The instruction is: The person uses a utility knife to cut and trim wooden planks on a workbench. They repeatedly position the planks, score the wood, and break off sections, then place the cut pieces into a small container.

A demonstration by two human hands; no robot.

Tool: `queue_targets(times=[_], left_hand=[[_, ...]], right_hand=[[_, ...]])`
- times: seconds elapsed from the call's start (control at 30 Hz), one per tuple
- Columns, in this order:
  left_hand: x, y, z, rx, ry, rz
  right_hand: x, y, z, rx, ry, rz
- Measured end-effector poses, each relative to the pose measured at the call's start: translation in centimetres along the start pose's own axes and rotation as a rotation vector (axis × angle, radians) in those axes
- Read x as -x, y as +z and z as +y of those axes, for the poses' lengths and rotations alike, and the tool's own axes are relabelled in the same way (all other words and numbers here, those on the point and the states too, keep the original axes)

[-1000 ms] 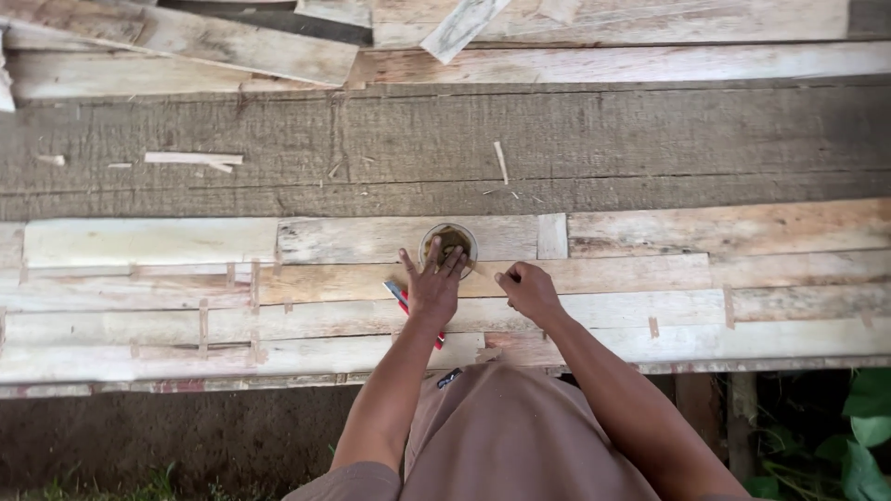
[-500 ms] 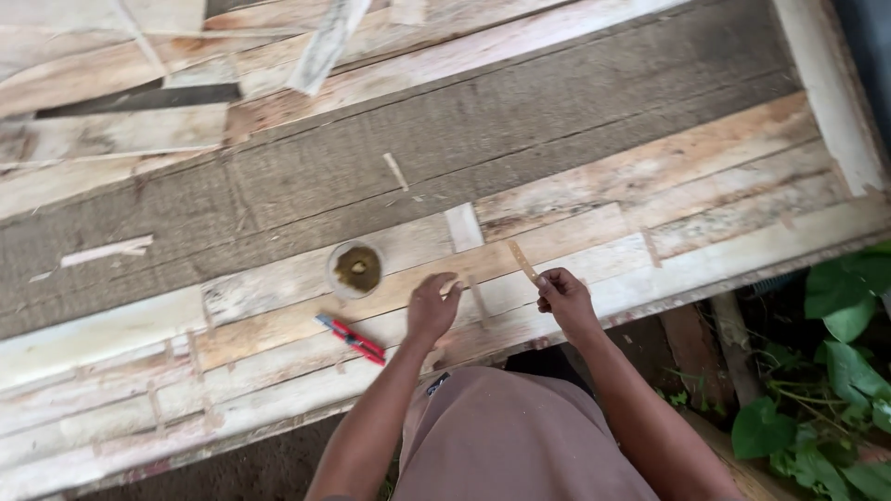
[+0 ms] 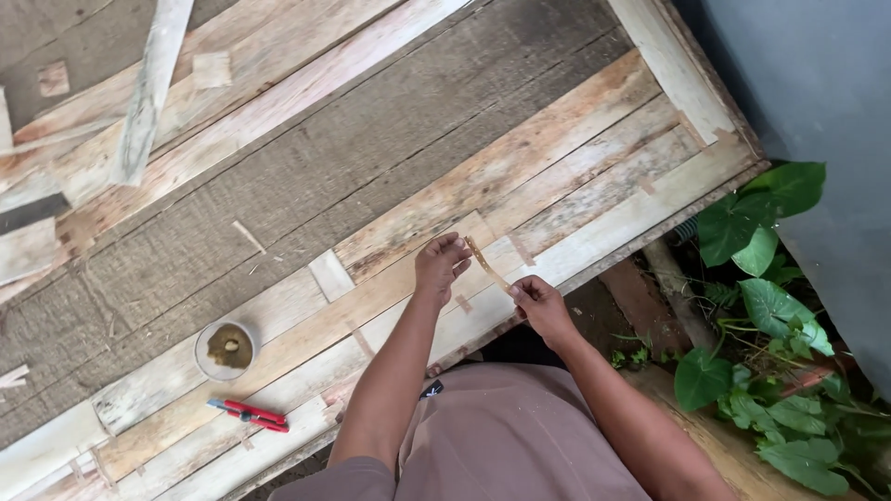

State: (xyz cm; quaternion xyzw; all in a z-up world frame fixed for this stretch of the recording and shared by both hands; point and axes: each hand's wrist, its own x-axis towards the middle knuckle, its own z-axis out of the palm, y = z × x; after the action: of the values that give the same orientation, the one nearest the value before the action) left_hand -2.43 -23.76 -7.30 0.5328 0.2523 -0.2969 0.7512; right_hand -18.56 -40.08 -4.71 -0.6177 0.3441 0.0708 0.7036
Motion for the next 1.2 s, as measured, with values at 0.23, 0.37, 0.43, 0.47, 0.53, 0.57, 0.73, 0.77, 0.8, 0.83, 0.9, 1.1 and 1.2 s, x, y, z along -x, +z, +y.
queue_targets(times=[0.23,0.37,0.43,0.47,0.53,0.57,0.73,0.77,0.8,0.83,0.9,1.1,1.2], left_hand=[[-1.2,2.8,1.0,-0.259,-0.204,0.168],[-3.0,2.2,-0.3,-0.3,-0.36,0.085],[-2.3,2.4,-0.5,-0.285,-0.439,0.02],[-2.4,2.7,-0.1,-0.235,-0.42,0.015],[-2.6,2.9,0.2,-0.186,-0.406,0.01],[-2.5,2.8,0.2,-0.185,-0.365,-0.002],[-2.4,3.5,2.2,-0.204,-0.255,-0.031],[-2.7,3.4,2.4,-0.253,-0.246,-0.039],[-2.9,3.2,2.5,-0.303,-0.239,-0.047],[-3.3,3.2,2.4,-0.31,-0.245,-0.05],[-4.2,3.2,2.3,-0.438,-0.134,-0.03],[-8.7,2.6,2.3,-1.111,0.213,0.044],[-10.2,2.7,2.4,-1.186,0.288,0.049]], right_hand=[[-1.8,-1.5,-1.6,-0.109,0.001,-0.032],[-2.4,-1.6,-2.2,-0.133,-0.021,-0.07],[-1.8,-2.0,-2.1,-0.133,-0.012,-0.074],[-1.9,-2.1,-2.1,-0.131,-0.006,-0.076],[-2.1,-2.5,-1.8,-0.129,0.004,-0.076],[-2.0,-2.6,-1.5,-0.119,0.012,-0.068],[-3.5,-2.6,0.3,-0.119,0.026,-0.014],[-3.8,-2.5,0.7,-0.114,0.032,-0.012],[-3.9,-2.4,1.2,-0.111,0.041,-0.009],[-3.8,-2.2,1.0,-0.116,0.045,-0.003],[-3.8,-1.6,0.7,-0.098,0.079,0.048],[-4.1,1.0,-2.3,0.095,0.138,0.152],[-5.9,1.6,-1.5,0.347,0.24,0.193]])
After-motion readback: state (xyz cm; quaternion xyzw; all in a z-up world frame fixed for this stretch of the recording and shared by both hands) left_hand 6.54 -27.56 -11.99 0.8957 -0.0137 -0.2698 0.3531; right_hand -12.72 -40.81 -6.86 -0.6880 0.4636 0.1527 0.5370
